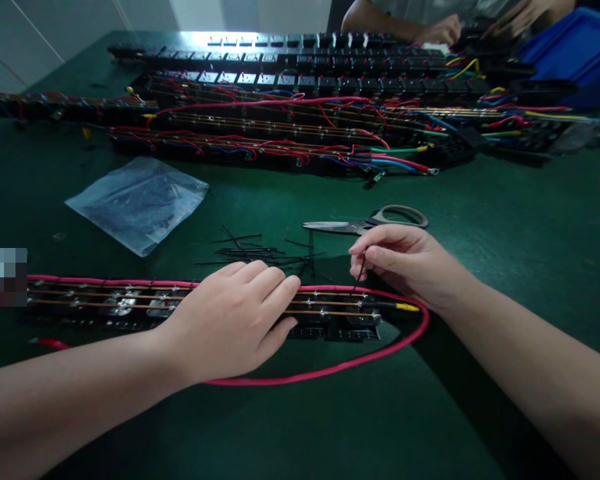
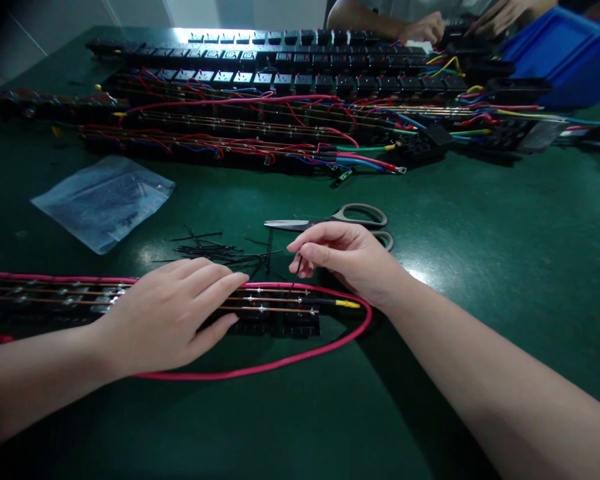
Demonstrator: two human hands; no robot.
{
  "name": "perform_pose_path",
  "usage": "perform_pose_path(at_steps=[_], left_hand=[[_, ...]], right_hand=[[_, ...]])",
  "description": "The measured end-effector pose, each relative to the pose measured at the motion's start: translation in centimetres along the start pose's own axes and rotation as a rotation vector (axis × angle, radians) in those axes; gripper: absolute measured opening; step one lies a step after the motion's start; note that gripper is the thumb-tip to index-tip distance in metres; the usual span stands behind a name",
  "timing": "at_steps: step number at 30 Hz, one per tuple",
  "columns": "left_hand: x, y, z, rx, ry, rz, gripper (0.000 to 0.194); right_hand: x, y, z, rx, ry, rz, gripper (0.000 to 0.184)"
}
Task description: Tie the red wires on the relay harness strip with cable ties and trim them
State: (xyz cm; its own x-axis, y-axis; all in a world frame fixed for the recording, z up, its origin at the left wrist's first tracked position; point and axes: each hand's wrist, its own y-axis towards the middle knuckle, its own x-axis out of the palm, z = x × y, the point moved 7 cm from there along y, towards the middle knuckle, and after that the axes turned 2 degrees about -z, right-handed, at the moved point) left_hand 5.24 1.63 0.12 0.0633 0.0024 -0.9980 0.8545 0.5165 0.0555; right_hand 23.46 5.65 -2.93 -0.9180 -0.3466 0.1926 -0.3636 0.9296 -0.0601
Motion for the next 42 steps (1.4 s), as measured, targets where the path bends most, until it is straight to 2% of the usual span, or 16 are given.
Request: perform_pose_path(at_steps=[8, 14, 17, 20, 23, 28, 30, 32, 36, 39, 42], left_hand=[[0.0, 0.0, -0.1, 0.000, -0.002, -0.027, 0.030], [0.0, 0.0, -0.1, -0.001, -0.003, -0.036, 0.032], [0.0, 0.0, -0.1, -0.004, -0.009, -0.031, 0.033], [-0.1, 0.0, -0.1, 0.004, -0.023, -0.023, 0.033], [0.0, 0.1, -0.2, -0.002, -0.019, -0.024, 0.033], [0.2, 0.2, -0.3, -0.008, -0.011, -0.039, 0.034], [0.1, 0.2, -0.3, -0.022, -0.024, -0.051, 0.033], [-0.2, 0.2, -0.2, -0.044, -0.039, -0.075, 0.031], [-1.3, 0.7, 0.1, -0.113, -0.054, -0.143, 0.033], [-1.8, 1.8, 0.3, -0.155, -0.066, -0.179, 0.040], [-1.5, 3.2, 0.1, -0.185, -0.124, -0.175, 0.042]], right_hand=[[0.3, -0.2, 0.6, 0.091, 0.055, -0.106, 0.009], [0.1, -0.2, 0.5, 0.074, 0.013, -0.167, 0.009], [0.1, -0.5, 0.0, 0.106, -0.068, -0.135, 0.011], [0.1, -1.1, -0.8, 0.131, -0.245, -0.046, 0.014], [1.1, -2.0, -2.5, 0.001, -0.508, -0.006, 0.012], [4.7, -4.1, -4.6, -0.429, -0.993, -0.034, 0.005], [6.4, -4.9, -4.6, -0.621, -1.115, -0.080, 0.009], [7.4, -5.4, -4.3, -0.746, -1.235, -0.052, 0.010], [8.3, -5.8, -3.5, -0.870, -1.355, -0.044, 0.008], [8.1, -5.9, -3.2, -0.870, -1.367, -0.048, 0.006], [8.1, -6.0, -3.4, -0.869, -1.374, -0.052, 0.007]])
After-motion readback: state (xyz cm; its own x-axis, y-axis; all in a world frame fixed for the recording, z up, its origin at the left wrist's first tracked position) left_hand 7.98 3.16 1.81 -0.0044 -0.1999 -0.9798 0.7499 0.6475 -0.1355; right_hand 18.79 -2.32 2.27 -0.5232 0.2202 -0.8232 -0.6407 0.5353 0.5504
